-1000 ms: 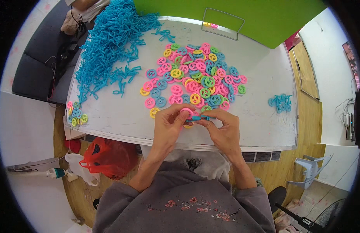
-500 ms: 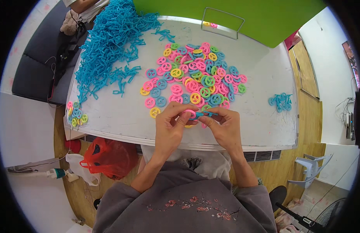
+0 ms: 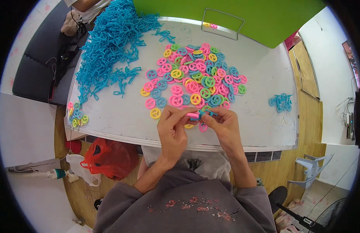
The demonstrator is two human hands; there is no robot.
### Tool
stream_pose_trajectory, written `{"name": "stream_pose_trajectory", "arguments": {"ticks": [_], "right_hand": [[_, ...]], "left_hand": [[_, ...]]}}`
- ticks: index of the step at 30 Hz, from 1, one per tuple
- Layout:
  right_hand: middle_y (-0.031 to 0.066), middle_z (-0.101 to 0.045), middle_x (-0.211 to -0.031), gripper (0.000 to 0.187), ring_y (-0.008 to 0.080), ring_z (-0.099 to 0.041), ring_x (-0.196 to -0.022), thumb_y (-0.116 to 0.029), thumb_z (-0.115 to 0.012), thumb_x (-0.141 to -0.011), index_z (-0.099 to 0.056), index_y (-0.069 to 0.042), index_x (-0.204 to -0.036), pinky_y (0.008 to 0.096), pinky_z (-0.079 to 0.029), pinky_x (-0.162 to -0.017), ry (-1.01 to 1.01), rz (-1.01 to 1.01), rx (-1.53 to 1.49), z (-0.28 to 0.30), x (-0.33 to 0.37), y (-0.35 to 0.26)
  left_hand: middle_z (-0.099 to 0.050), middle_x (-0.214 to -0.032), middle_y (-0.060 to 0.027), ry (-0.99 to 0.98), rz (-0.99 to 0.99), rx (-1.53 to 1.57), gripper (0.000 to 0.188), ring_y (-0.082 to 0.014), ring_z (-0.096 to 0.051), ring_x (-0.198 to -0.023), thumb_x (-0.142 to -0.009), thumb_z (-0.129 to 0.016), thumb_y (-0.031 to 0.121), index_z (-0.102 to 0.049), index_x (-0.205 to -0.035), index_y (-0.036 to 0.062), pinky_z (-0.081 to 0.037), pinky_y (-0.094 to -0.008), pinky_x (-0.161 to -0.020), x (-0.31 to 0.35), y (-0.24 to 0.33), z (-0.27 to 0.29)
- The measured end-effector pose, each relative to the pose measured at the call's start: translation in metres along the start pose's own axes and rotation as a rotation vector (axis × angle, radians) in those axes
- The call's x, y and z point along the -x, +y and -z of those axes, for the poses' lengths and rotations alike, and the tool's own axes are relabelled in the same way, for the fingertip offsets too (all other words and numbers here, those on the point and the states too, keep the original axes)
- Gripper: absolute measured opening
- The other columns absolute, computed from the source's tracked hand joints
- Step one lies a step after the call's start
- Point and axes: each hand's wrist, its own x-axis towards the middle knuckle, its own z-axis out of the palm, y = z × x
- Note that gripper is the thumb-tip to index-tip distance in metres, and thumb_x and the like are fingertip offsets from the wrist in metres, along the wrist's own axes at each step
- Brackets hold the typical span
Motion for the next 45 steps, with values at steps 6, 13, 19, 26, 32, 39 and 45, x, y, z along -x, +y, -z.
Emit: {"name": "stream_pose_trajectory", "arguments": {"ticks": [6,13,19,26,32,39,45], "right_hand": [[0.0072,-0.068,-0.084,0.02,0.0089,-0.061,-0.073,-0.006,-0.071,-0.082,-0.066,0.005,-0.099,0.0216,-0.048,-0.062,0.07,0.015,-0.01,-0.007,0.001,0.0],[0.0078,-0.068,-0.087,0.013,0.0126,-0.063,-0.083,0.002,-0.07,-0.079,-0.067,0.002,-0.092,0.025,-0.049,-0.074,0.113,0.338,0.462,-0.001,0.003,0.002],[0.0074,-0.068,-0.087,0.02,0.0156,-0.063,-0.086,0.004,-0.072,-0.074,-0.067,0.001,-0.093,0.0284,-0.049,-0.078,-0.005,0.397,0.574,0.009,0.003,-0.012],[0.0077,-0.066,-0.084,0.02,0.0129,-0.061,-0.077,0.006,-0.071,-0.074,-0.066,0.003,-0.093,0.025,-0.049,-0.071,-0.066,0.301,0.559,0.027,0.012,-0.018],[-0.0011,-0.057,-0.073,0.011,0.0044,-0.047,-0.063,-0.007,-0.059,-0.091,-0.066,0.001,-0.093,0.0197,-0.039,-0.056,0.463,0.278,0.58,0.123,0.019,-0.025],[0.0055,-0.058,-0.085,0.029,0.0139,-0.054,-0.068,-0.025,-0.071,-0.083,-0.066,0.0,-0.097,0.0284,-0.044,-0.062,0.794,0.177,1.111,0.212,0.023,-0.017],[0.0081,-0.059,-0.106,0.033,0.0189,-0.055,-0.091,-0.017,-0.07,-0.082,-0.062,-0.005,-0.112,0.0324,-0.044,-0.077,1.019,0.357,1.196,0.152,0.019,-0.027]], "left_hand": [[-0.045,-0.089,-0.0042,0.032,-0.08,-0.179,0.019,-0.011,-0.056,-0.076,-0.094,-0.049,0.0,-0.065,-0.104,-0.0026,-0.058,-0.0253,-0.072,0.001,-0.004,0.001],[-0.049,-0.098,-0.0075,-0.075,0.043,-0.023,0.022,-0.0135,-0.059,-0.085,-0.092,-0.051,-0.001,-0.062,-0.111,-0.0023,-0.057,-0.026,-0.077,-0.005,0.001,0.01],[-0.052,-0.102,-0.0087,-0.144,0.128,0.023,0.02,-0.0164,-0.061,-0.087,-0.086,-0.053,-0.009,-0.059,-0.105,-0.0049,-0.055,-0.0267,-0.077,-0.003,-0.002,0.018],[-0.055,-0.096,-0.0067,-0.152,0.157,0.089,0.021,-0.0142,-0.06,-0.087,-0.085,-0.055,-0.01,-0.06,-0.103,-0.001,-0.052,-0.0236,-0.073,0.002,-0.002,0.01],[-0.056,-0.091,-0.0086,0.222,-0.063,-0.664,0.019,-0.0186,-0.054,-0.08,-0.088,-0.057,0.007,-0.062,-0.107,0.0058,-0.043,-0.0309,-0.065,-0.026,0.003,0.059],[-0.056,-0.095,-0.0106,0.348,-0.088,-1.115,0.019,-0.0284,-0.056,-0.087,-0.083,-0.063,0.005,-0.061,-0.101,0.0017,-0.045,-0.0363,-0.072,-0.056,-0.022,0.13],[-0.059,-0.089,-0.0112,0.345,-0.157,-0.936,0.016,-0.0245,-0.06,-0.075,-0.082,-0.061,-0.002,-0.063,-0.097,0.0004,-0.049,-0.0308,-0.066,-0.048,-0.016,0.136]]}}
